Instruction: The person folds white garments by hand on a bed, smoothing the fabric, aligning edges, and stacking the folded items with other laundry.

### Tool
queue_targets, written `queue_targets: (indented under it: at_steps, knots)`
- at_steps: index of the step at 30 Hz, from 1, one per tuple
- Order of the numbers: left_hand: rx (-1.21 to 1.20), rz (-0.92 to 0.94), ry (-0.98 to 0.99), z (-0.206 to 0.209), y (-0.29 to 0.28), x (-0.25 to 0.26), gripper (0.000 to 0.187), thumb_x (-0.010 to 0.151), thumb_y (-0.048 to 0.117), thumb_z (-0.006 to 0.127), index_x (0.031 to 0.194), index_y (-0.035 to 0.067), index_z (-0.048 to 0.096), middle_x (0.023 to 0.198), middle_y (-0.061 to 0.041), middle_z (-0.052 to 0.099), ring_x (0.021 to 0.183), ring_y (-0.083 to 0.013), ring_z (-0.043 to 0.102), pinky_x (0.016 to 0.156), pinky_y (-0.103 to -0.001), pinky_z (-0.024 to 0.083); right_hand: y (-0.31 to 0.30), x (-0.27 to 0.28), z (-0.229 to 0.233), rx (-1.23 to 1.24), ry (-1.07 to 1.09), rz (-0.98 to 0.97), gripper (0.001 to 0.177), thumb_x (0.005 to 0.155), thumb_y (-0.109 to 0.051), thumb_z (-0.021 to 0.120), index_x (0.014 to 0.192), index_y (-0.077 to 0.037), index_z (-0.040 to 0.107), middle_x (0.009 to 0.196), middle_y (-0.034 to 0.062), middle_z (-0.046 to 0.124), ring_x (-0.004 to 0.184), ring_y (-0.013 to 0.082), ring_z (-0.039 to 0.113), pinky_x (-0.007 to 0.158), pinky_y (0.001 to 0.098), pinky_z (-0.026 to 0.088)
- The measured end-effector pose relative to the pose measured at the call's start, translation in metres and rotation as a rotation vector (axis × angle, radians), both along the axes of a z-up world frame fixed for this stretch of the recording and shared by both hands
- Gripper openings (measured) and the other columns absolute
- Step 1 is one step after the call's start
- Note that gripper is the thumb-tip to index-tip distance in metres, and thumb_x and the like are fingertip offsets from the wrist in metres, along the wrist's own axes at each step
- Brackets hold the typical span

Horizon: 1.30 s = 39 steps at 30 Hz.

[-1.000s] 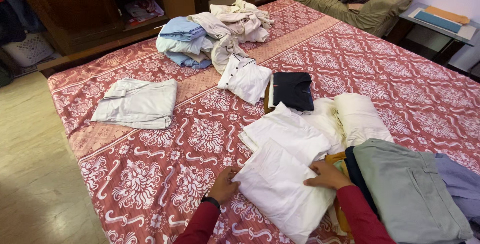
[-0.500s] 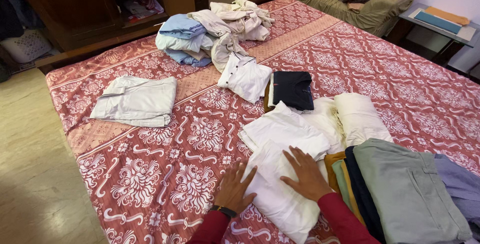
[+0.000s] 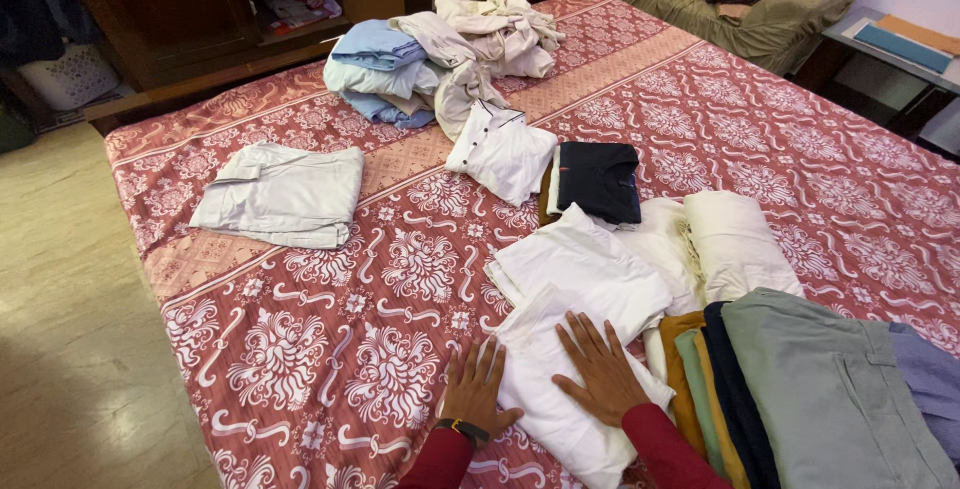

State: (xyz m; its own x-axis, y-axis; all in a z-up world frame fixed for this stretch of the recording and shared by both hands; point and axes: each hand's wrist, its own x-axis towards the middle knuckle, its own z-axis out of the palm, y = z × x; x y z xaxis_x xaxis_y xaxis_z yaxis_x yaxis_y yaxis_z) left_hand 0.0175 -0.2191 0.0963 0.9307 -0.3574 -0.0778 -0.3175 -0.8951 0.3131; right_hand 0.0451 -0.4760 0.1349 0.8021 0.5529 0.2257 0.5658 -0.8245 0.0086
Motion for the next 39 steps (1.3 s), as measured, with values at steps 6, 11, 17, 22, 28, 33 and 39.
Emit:
queue_targets:
  at_steps: [6, 11, 17, 22, 28, 33, 39]
  knots:
    - [-0.138, -0.124, -0.46, -0.005, -0.033, -0.017, 0.115, 0.081, 0.069, 0.07, 0.154, -0.009, 0.027, 0.166, -0.027, 0.019, 0.156, -0.039, 0.011, 0.122, -0.059, 0.002, -0.005, -0.029, 0.008, 0.065, 0.003, -0.054, 0.082, 0.091, -0.057, 0.054, 0.155, -0.013, 0.028, 0.16, 0.0175, 0.022, 0.149, 0.034, 0.015, 0.117, 0.0537, 0.006]
    - [-0.269, -0.08, -0.153, -0.003, -0.073, -0.045, 0.142, 0.065, 0.083, 0.075, 0.154, -0.011, 0.018, 0.163, -0.035, 0.009, 0.153, -0.0475, 0.0, 0.119, -0.063, -0.005, -0.024, -0.035, -0.002, 0.079, -0.037, -0.177, 0.07, 0.095, -0.043, 0.051, 0.155, -0.012, 0.033, 0.161, 0.0165, 0.027, 0.149, 0.0317, 0.023, 0.121, 0.0515, 0.013]
    - [-0.127, 0.101, 0.082, 0.023, -0.074, -0.052, 0.158, 0.052, 0.09, 0.076, 0.158, -0.004, 0.007, 0.163, -0.037, -0.004, 0.153, -0.0476, -0.011, 0.117, -0.068, -0.01, -0.025, -0.032, -0.01, 0.214, -0.009, -0.191, 0.067, 0.094, -0.036, 0.055, 0.153, -0.012, 0.037, 0.16, 0.0161, 0.033, 0.147, 0.0333, 0.03, 0.119, 0.0497, 0.021]
    - [-0.118, 0.176, 0.174, 0.013, -0.084, -0.067, 0.164, 0.048, 0.09, 0.079, 0.157, -0.007, 0.004, 0.164, -0.038, -0.009, 0.153, -0.0493, -0.015, 0.117, -0.067, -0.011, -0.037, -0.019, -0.022, 0.315, 0.134, -0.24, 0.067, 0.09, -0.034, 0.064, 0.15, -0.015, 0.041, 0.159, 0.0123, 0.037, 0.144, 0.0322, 0.035, 0.118, 0.0481, 0.026]
    - [-0.234, 0.042, -0.225, -0.019, -0.097, -0.081, 0.168, 0.045, 0.09, 0.081, 0.154, -0.015, 0.008, 0.162, -0.039, 0.002, 0.153, -0.0496, -0.006, 0.116, -0.069, -0.008, -0.047, -0.008, -0.023, 0.427, 0.207, -0.398, 0.055, 0.093, -0.031, 0.063, 0.146, -0.021, 0.051, 0.159, 0.0046, 0.048, 0.151, 0.0258, 0.041, 0.124, 0.0434, 0.032]
    - [-0.181, 0.063, -0.08, -0.013, -0.094, -0.079, 0.168, 0.044, 0.091, 0.081, 0.155, -0.01, 0.005, 0.16, -0.039, -0.003, 0.15, -0.051, -0.01, 0.109, -0.076, -0.012, -0.033, -0.022, -0.023, 0.209, 0.013, -0.188, 0.071, 0.096, -0.039, 0.054, 0.155, -0.007, 0.032, 0.162, 0.0188, 0.029, 0.148, 0.0354, 0.027, 0.119, 0.0539, 0.02]
    - [-0.251, -0.143, -0.387, -0.024, -0.074, -0.063, 0.143, 0.068, 0.094, 0.066, 0.159, -0.005, 0.02, 0.168, -0.029, 0.01, 0.158, -0.0405, 0.004, 0.121, -0.068, -0.003, -0.031, -0.019, -0.024, 0.186, 0.082, -0.234, 0.071, 0.096, -0.04, 0.054, 0.155, -0.009, 0.032, 0.162, 0.0179, 0.028, 0.148, 0.034, 0.028, 0.118, 0.0542, 0.019]
